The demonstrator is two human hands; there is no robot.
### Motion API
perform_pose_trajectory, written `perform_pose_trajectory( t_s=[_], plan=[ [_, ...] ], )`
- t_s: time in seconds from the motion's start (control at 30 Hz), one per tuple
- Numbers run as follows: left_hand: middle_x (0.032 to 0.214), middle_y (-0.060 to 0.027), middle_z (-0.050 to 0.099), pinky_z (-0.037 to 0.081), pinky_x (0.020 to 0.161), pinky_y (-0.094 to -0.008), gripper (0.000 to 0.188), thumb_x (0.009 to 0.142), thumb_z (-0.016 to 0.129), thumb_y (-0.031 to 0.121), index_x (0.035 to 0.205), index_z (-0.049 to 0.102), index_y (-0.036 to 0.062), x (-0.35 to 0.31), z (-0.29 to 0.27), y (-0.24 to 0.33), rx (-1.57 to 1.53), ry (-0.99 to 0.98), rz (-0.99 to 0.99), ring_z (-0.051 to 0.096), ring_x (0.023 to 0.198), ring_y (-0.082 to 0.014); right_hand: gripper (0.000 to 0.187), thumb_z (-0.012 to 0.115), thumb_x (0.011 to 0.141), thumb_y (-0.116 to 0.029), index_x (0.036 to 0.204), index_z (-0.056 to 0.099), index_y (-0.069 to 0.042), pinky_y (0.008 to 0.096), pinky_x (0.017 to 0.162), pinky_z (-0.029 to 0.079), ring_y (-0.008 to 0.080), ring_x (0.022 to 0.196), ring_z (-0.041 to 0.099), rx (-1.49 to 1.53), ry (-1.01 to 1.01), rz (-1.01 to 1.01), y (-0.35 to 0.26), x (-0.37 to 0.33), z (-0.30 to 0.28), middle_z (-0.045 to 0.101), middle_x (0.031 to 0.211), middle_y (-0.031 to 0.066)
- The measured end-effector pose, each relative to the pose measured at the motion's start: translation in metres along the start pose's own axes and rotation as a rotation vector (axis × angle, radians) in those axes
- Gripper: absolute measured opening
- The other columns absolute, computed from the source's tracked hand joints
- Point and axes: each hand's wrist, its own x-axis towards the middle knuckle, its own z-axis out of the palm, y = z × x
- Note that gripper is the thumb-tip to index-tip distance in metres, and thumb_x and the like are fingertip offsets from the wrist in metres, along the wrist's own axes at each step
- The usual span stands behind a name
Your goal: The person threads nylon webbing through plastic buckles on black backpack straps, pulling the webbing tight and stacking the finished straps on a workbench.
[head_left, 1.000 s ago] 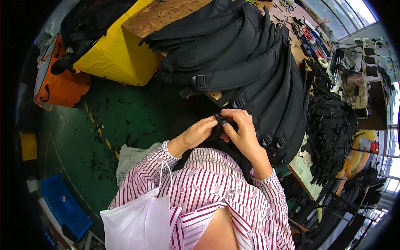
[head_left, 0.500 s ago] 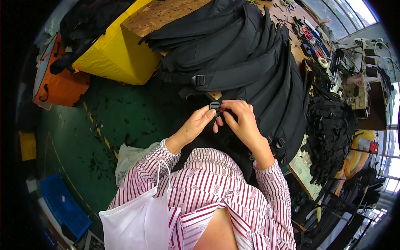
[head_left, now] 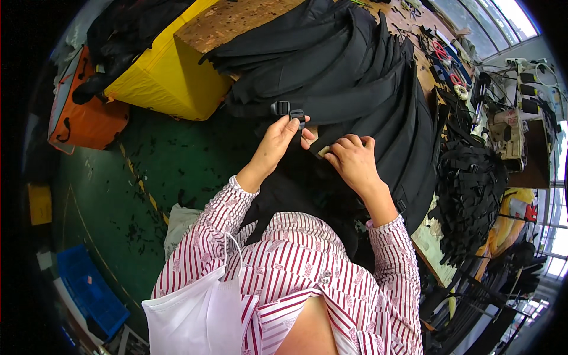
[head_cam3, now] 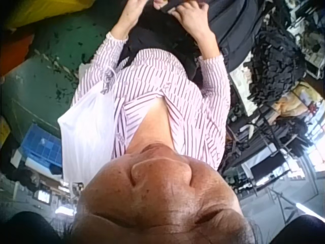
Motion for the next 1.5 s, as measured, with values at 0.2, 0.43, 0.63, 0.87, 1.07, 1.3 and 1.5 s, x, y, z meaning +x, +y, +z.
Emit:
perform_pose_trajectory(
  t_s=[0.2, 0.43, 0.63, 0.87, 1.07, 1.3, 1.5],
  plan=[
    [0.088, -0.0119, 0.065, 0.049, 0.077, -0.0278, 0.039, 0.102, 0.042, 0.031, 0.118, 0.053, -0.0036, 0.010, -0.005, 0.009, -0.111, 0.120, 0.060, 0.062, 0.075, -0.0140, 0.018, 0.063, 0.084, -0.028, 0.081, 0.066, -0.010, 0.0438, 0.087, 0.035, 0.0226, 0.097, 0.054, 0.029, 0.052, 0.031, 0.006, -0.012, 0.005, 0.062, 0.089, 0.0038],
    [0.087, -0.0100, 0.064, 0.048, 0.078, -0.0270, 0.038, 0.101, 0.042, 0.030, 0.118, 0.053, -0.0026, 0.004, -0.002, 0.007, -0.094, 0.144, 0.089, 0.060, 0.073, -0.0130, 0.020, 0.067, 0.078, -0.016, 0.096, 0.062, -0.011, 0.0409, 0.086, 0.036, 0.0220, 0.099, 0.054, 0.037, 0.167, -0.042, -0.008, 0.007, 0.011, 0.061, 0.099, 0.0027],
    [0.084, -0.0089, 0.062, 0.047, 0.074, -0.0257, 0.038, 0.101, 0.043, 0.029, 0.116, 0.054, -0.0038, -0.018, 0.008, -0.014, -0.131, 0.016, -0.076, 0.059, 0.072, -0.0141, 0.024, 0.067, 0.071, -0.013, 0.094, 0.062, -0.015, 0.0385, 0.081, 0.036, 0.0222, 0.097, 0.051, -0.036, 0.091, -0.089, -0.011, 0.024, 0.022, 0.057, 0.101, 0.0034],
    [0.082, -0.0077, 0.061, 0.048, 0.068, -0.0238, 0.036, 0.101, 0.044, 0.029, 0.115, 0.055, -0.0022, -0.029, -0.001, -0.022, -0.133, 0.027, -0.140, 0.059, 0.068, -0.0133, 0.005, 0.056, 0.078, -0.012, 0.083, 0.055, -0.012, 0.0345, 0.074, 0.037, 0.0209, 0.085, 0.052, -0.098, 0.028, -0.174, -0.010, 0.032, 0.024, 0.055, 0.082, 0.0037],
    [0.078, -0.0058, 0.059, 0.047, 0.065, -0.0231, 0.031, 0.100, 0.046, 0.027, 0.109, 0.056, -0.0007, -0.026, -0.009, -0.022, -0.150, 0.084, -0.127, 0.056, 0.066, -0.0112, 0.008, 0.055, 0.080, -0.005, 0.084, 0.049, -0.008, 0.0362, 0.068, 0.040, 0.0241, 0.075, 0.057, 0.316, 0.065, -0.191, -0.030, 0.020, 0.025, 0.056, 0.077, 0.0072],
    [0.077, -0.0047, 0.058, 0.046, 0.063, -0.0224, 0.028, 0.100, 0.048, 0.027, 0.106, 0.057, 0.0007, -0.031, -0.012, -0.024, -0.117, 0.110, -0.158, 0.055, 0.065, -0.0098, 0.011, 0.059, 0.082, 0.000, 0.091, 0.053, -0.001, 0.0385, 0.070, 0.046, 0.0316, 0.081, 0.059, 0.611, 0.105, -0.099, -0.041, 0.007, 0.024, 0.058, 0.082, 0.0133],
    [0.076, -0.0034, 0.058, 0.043, 0.054, -0.0191, 0.029, 0.099, 0.050, 0.026, 0.110, 0.057, 0.0002, -0.034, -0.010, -0.019, -0.155, 0.096, -0.134, 0.053, 0.063, -0.0079, 0.015, 0.061, 0.084, -0.001, 0.097, 0.055, 0.000, 0.0351, 0.068, 0.048, 0.0312, 0.079, 0.060, 0.760, 0.105, 0.069, -0.038, 0.005, 0.022, 0.059, 0.084, 0.0162]
  ],
)
